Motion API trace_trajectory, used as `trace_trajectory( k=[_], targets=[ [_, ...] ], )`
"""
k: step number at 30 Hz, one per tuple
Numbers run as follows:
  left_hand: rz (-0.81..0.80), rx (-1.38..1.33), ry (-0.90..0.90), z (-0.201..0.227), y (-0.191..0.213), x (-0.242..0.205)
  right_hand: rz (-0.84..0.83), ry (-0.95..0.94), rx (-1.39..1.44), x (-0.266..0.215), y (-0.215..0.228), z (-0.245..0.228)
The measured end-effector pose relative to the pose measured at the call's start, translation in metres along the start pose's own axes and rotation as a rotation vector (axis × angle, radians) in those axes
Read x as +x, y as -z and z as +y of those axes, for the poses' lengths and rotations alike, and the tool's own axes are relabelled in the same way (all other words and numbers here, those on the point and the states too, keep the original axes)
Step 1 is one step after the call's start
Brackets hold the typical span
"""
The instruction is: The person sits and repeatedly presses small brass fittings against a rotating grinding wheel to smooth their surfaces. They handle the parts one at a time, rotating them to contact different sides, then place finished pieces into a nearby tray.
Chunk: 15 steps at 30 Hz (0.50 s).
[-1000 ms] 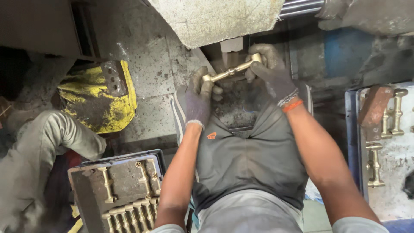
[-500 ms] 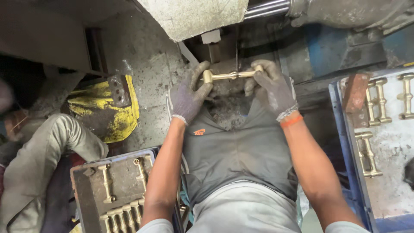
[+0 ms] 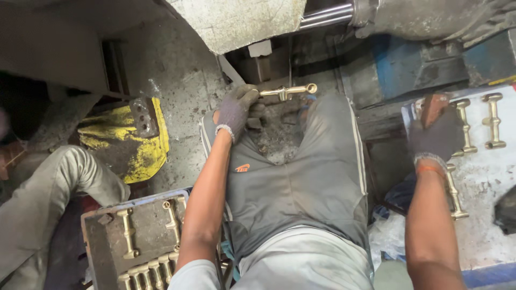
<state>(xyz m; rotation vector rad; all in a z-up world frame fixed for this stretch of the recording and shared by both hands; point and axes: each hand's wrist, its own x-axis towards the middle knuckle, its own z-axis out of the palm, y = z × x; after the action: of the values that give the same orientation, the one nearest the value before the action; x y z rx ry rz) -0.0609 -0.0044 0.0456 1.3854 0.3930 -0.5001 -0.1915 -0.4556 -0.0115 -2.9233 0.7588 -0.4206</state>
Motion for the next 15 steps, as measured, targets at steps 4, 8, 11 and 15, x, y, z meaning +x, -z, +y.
trace_trajectory(
  k=[4, 8, 11, 15],
  targets=[
    [-0.036, -0.123, -0.013, -0.013, 0.0, 0.02, -0.017, -0.072, 0.315, 0.001, -0.008, 0.009],
    [-0.087, -0.225, -0.042, -0.029, 0.002, 0.039, -0.513, -0.357, 1.889, -0.007, 0.024, -0.026],
    [-0.042, -0.156, -0.033, -0.033, 0.002, 0.052, -0.734, -0.173, 1.781, -0.003, 0.032, -0.095],
    [0.002, -0.109, 0.001, -0.04, 0.004, 0.054, -0.512, 0.661, 1.227, -0.003, 0.028, -0.206]
  ],
)
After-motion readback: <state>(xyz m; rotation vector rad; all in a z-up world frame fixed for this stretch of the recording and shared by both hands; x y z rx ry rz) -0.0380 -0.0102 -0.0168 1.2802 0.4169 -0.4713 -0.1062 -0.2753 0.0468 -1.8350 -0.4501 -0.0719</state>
